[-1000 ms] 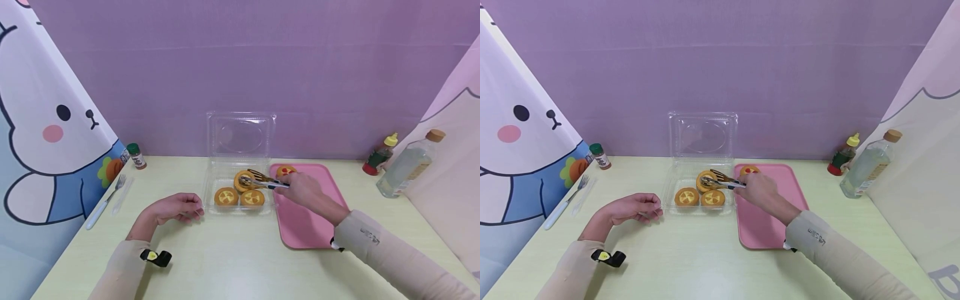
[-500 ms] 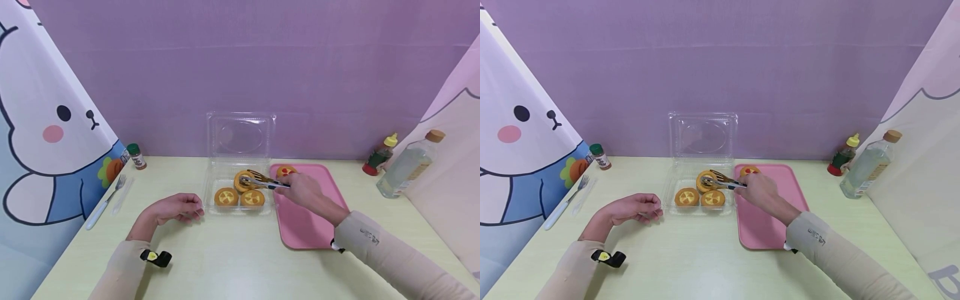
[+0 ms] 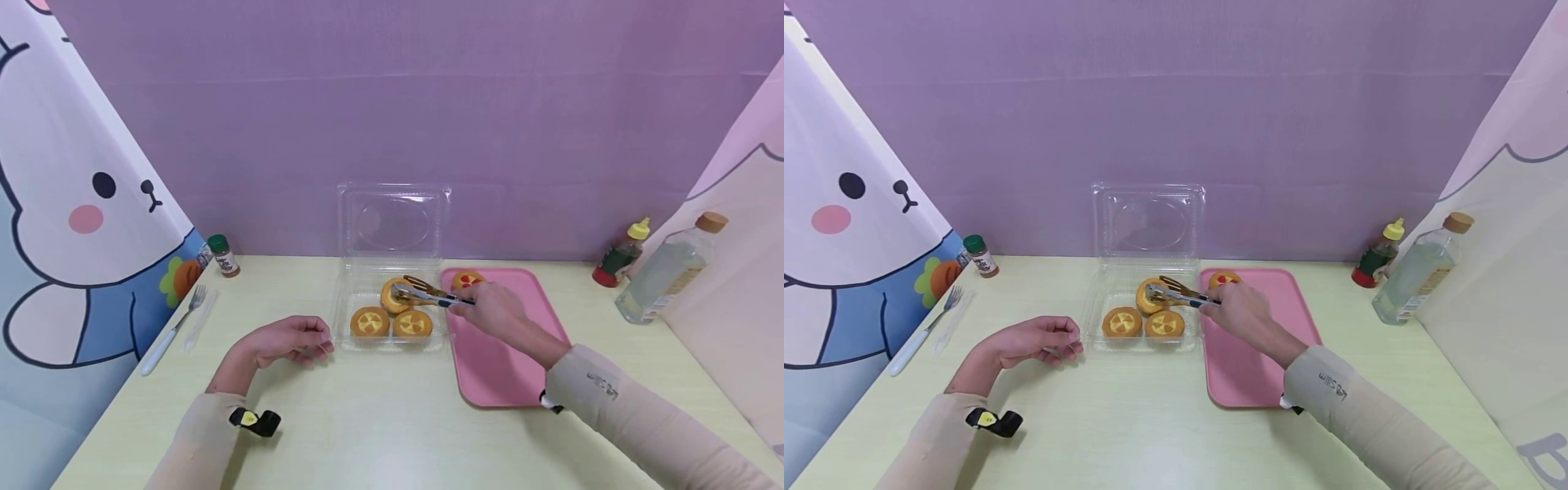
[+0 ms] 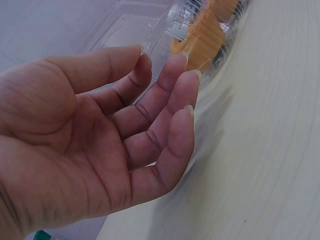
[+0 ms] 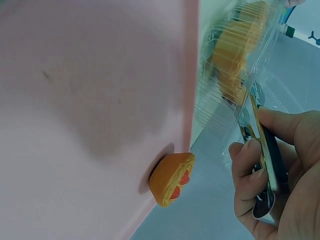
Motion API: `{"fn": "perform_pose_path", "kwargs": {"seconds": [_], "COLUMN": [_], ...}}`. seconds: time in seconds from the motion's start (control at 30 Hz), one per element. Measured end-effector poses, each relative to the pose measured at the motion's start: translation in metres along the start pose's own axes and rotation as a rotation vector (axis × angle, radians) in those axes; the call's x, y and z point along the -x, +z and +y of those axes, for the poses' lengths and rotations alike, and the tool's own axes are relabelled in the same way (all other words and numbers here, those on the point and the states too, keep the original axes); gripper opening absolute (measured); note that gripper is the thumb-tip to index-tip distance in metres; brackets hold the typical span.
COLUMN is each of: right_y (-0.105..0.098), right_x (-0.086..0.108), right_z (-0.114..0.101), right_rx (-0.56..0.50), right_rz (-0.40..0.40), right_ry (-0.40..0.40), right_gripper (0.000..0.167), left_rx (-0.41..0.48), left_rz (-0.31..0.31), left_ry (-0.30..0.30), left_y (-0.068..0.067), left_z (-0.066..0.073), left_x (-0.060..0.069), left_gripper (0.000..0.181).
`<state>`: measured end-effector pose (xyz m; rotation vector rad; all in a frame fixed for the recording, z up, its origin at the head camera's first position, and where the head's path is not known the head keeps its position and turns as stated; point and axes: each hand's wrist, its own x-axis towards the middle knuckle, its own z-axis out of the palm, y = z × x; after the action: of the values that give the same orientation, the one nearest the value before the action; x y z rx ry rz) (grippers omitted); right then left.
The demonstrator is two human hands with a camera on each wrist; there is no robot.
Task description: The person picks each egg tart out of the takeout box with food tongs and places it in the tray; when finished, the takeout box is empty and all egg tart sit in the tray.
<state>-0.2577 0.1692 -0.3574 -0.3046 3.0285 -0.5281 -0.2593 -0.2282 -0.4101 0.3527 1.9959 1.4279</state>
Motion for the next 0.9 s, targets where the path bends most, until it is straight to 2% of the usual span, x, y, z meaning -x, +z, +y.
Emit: {"fn": "perform_pose_path", "kwargs": {"seconds": [0.33, 0.9], "right_y": [0.0019, 0.0067], "right_x": [-0.0019, 0.0000], "right_z": [0.0007, 0.0074], "right_rx": [0.031, -0.054], "right_rz": [0.019, 0.057], "right_ry": [-0.042, -0.016], "right_gripper": [0.038, 0.040], "left_rx": [0.007, 0.004], "left_rz": [-0.004, -0.008], "left_ry": [0.007, 0.011], "left_y": [-0.0001, 0.0000], "left_z": [0.0006, 0.0002], "left_x": [-0.0003, -0.0004], "left_gripper": [0.025, 0.024]}}
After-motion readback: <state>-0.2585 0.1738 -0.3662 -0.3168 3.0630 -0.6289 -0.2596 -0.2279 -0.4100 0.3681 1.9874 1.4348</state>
